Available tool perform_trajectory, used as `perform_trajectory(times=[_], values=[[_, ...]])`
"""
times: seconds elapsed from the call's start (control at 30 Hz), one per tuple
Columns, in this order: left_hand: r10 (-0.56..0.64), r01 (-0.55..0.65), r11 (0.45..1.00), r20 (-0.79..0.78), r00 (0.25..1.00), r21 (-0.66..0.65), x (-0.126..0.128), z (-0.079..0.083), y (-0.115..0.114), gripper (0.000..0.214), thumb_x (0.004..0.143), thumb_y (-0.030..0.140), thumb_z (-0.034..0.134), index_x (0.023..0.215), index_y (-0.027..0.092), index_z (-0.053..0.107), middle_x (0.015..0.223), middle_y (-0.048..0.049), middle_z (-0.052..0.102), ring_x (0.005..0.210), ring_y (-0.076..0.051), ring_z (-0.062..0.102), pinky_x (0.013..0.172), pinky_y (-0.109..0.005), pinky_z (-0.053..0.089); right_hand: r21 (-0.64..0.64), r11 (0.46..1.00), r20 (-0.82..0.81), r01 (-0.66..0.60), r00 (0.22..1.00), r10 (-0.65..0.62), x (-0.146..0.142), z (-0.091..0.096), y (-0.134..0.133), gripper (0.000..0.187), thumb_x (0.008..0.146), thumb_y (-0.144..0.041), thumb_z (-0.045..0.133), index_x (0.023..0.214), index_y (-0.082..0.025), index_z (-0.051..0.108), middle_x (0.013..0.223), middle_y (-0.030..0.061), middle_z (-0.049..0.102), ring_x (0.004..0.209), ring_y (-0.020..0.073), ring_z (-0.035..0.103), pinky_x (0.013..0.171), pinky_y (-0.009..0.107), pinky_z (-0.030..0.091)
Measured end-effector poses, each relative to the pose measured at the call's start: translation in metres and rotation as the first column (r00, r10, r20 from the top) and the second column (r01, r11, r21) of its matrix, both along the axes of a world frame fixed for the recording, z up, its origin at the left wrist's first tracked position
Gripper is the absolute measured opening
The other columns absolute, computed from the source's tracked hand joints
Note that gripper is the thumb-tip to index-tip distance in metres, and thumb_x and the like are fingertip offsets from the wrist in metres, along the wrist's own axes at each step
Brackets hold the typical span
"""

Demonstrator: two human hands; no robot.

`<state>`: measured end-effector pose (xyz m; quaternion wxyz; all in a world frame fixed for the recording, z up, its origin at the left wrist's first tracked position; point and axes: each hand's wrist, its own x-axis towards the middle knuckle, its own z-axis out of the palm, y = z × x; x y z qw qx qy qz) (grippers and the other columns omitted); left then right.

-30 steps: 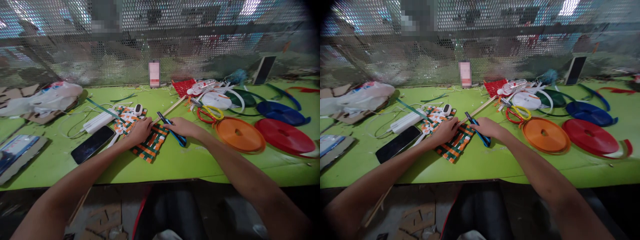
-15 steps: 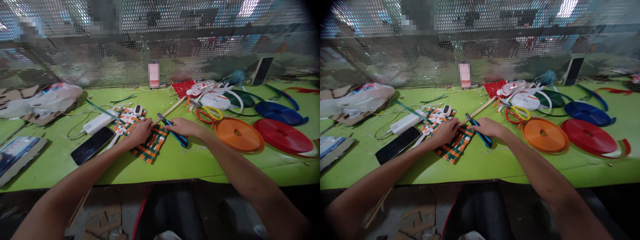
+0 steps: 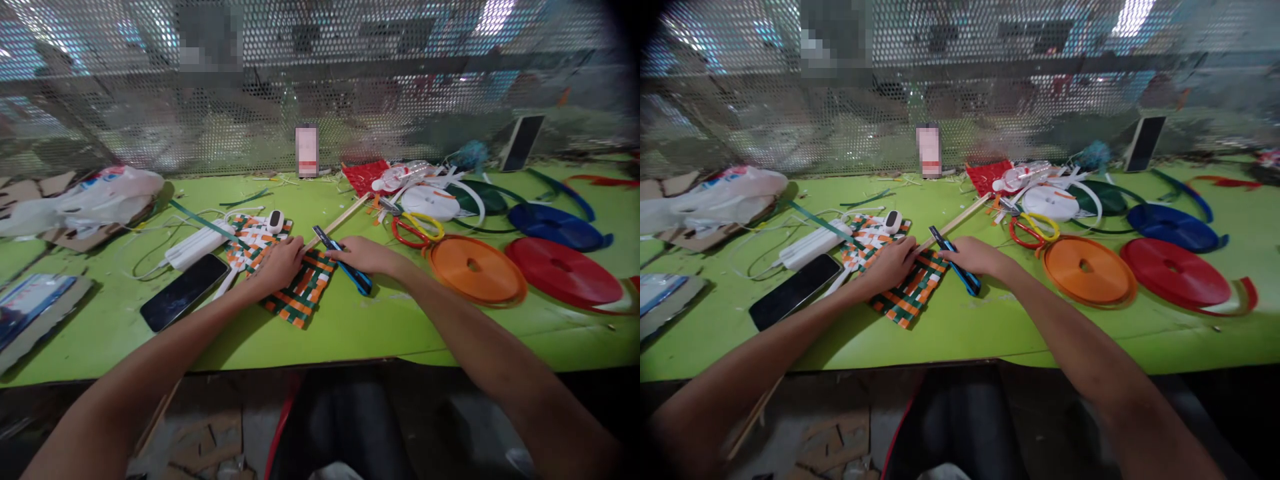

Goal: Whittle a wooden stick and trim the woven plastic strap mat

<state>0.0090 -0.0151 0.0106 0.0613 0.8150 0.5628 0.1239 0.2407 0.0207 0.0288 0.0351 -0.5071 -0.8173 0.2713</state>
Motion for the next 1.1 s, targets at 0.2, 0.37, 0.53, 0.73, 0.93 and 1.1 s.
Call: perform_trajectory(times=[0.2,0.37,0.53,0.73,0.93,1.1], values=[[-0.023,0.023,1.0,-0.001,1.0,0.017,-0.001,-0.002,0.0,0.019,0.105,0.025,0.038,0.094,0.022,0.053,0.1,-0.0096,0.066,0.089,-0.023,0.062,0.08,-0.036,0.047,0.059,0.998,-0.058,0.015,0.998,-0.012,-0.006,-0.004,-0.001,0.054,0.104,-0.063,0.048,0.075,-0.019,0.059,0.08,0.0079,0.07,0.069,0.0187,0.058,0.062,0.028,0.035],[-0.013,0.013,1.0,0.011,1.0,0.0,-0.001,-0.002,0.0,0.019,0.105,0.023,0.037,0.093,0.022,0.051,0.1,-0.0098,0.065,0.088,-0.023,0.062,0.08,-0.036,0.046,-0.012,1.0,0.024,-0.011,1.0,0.011,0.004,0.006,-0.001,0.057,0.101,-0.067,0.05,0.069,-0.02,0.056,0.07,0.0069,0.065,0.061,0.0185,0.054,0.059,0.03,0.034],[-0.012,0.012,1.0,0.013,1.0,0.009,0.0,0.0,-0.001,0.019,0.104,0.023,0.038,0.091,0.022,0.051,0.097,-0.0093,0.064,0.083,-0.023,0.061,0.076,-0.036,0.045,0.063,0.998,-0.008,0.032,0.999,-0.032,-0.004,0.001,-0.003,0.052,0.105,-0.058,0.047,0.071,-0.02,0.057,0.073,0.0078,0.064,0.064,0.0192,0.055,0.061,0.031,0.033],[-0.024,0.023,1.0,0.039,0.999,0.002,-0.001,-0.002,0.0,0.018,0.104,0.021,0.039,0.091,0.022,0.051,0.097,-0.0088,0.065,0.084,-0.022,0.061,0.076,-0.035,0.045,0.006,1.0,0.026,0.018,0.999,-0.018,0.002,0.008,-0.002,0.057,0.1,-0.067,0.051,0.07,-0.02,0.059,0.069,0.0073,0.064,0.06,0.0189,0.054,0.06,0.031,0.034],[-0.018,0.018,1.0,0.034,0.999,0.009,-0.001,-0.003,0.001,0.019,0.105,0.023,0.038,0.091,0.022,0.051,0.097,-0.0097,0.065,0.083,-0.023,0.061,0.075,-0.035,0.044,0.034,0.999,0.006,0.008,1.0,-0.008,0.002,0.001,-0.001,0.058,0.102,-0.068,0.049,0.072,-0.019,0.06,0.073,0.0087,0.065,0.063,0.0196,0.056,0.062,0.031,0.036],[0.009,-0.009,1.0,0.025,1.0,-0.006,-0.001,-0.004,0.001,0.018,0.105,0.024,0.039,0.092,0.022,0.051,0.095,-0.0085,0.064,0.081,-0.022,0.06,0.072,-0.034,0.041,0.033,0.999,-0.037,0.022,0.999,-0.02,-0.006,-0.003,-0.003,0.052,0.104,-0.06,0.051,0.072,-0.019,0.057,0.074,0.0079,0.067,0.063,0.0191,0.057,0.06,0.029,0.035]])
